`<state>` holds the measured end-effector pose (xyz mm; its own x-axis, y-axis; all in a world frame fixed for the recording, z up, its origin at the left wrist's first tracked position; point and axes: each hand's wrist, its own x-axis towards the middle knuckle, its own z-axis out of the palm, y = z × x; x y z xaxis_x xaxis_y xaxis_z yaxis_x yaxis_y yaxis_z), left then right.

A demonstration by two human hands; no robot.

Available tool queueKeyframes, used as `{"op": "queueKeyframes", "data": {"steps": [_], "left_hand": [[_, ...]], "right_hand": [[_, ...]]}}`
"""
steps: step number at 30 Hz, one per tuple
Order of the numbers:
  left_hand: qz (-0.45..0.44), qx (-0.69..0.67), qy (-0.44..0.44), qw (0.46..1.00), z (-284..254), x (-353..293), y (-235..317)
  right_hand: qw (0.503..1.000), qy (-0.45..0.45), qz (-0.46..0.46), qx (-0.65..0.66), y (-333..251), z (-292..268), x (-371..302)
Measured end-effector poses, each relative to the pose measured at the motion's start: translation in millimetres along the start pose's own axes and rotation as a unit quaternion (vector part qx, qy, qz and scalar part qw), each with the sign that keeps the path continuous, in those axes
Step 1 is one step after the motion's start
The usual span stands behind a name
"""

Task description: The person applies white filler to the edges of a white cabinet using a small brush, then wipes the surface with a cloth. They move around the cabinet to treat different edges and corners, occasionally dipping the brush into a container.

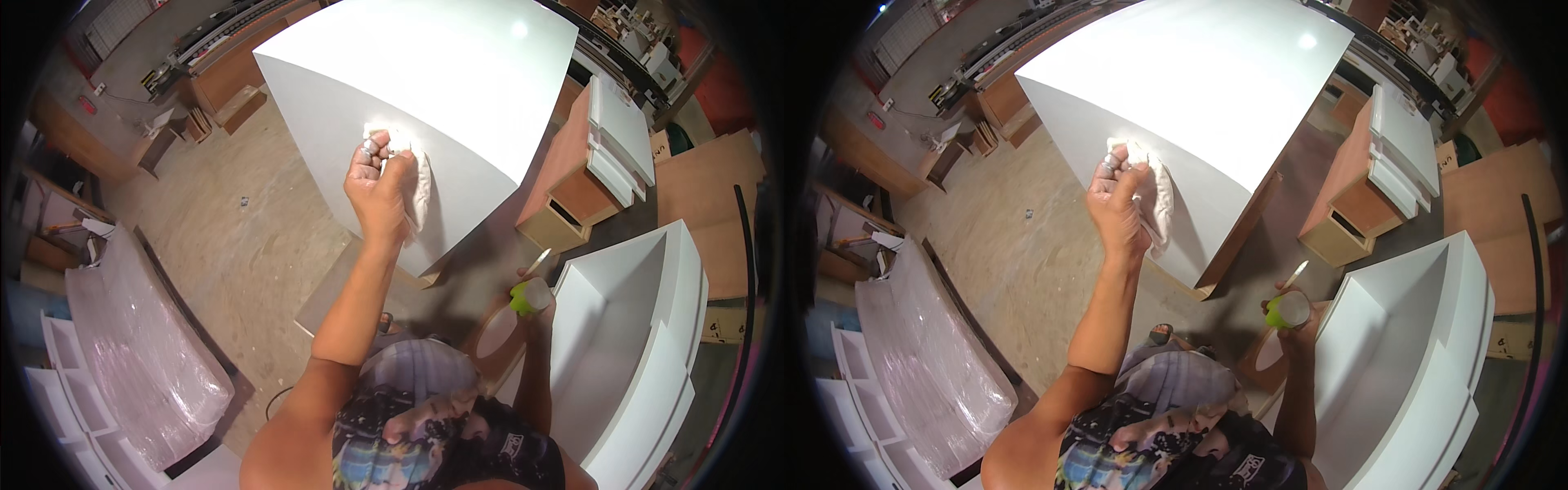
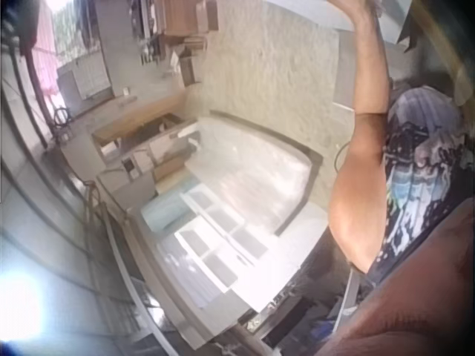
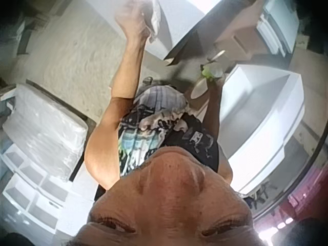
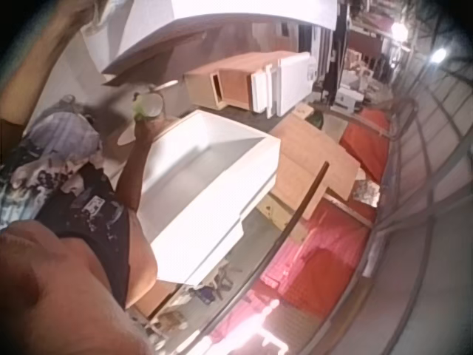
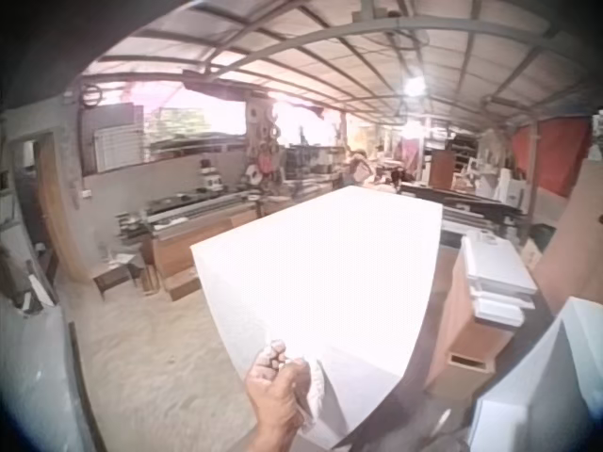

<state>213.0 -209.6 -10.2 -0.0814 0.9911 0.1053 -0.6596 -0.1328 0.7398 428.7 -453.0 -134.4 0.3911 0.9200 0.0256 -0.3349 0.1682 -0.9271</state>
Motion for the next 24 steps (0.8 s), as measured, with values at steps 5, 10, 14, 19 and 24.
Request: {"op": "queueKeyframes", "data": {"steps": [5, 10, 14, 19, 24], "left_hand": [[0.010, 0.074, -0.001, 0.997, -3.9, -3.4, -9.1], [0.049, 0.119, -0.072, 0.989, -5.3, -0.2, -3.4], [0.053, 0.072, -0.059, 0.994, 1.4, -6.7, -5.6], [0.027, -0.031, 0.033, 0.999, 21.5, -10.4, -8.5], [0.040, 0.010, 0.023, 0.999, 32.3, -21.5, -9.2]], "right_hand": [[1.000, -0.023, 0.000, 0.003, 1.0, -11.0, 4.0], [0.999, -0.036, 0.004, 0.023, -1.9, -22.2, 6.1], [1.000, -0.021, 0.008, 0.009, -8.1, -28.7, 7.5], [0.999, 0.029, 0.006, -0.035, -21.2, -26.6, 13.2], [0.999, -0.021, -0.046, 0.009, -18.7, -34.8, 23.7]]}}
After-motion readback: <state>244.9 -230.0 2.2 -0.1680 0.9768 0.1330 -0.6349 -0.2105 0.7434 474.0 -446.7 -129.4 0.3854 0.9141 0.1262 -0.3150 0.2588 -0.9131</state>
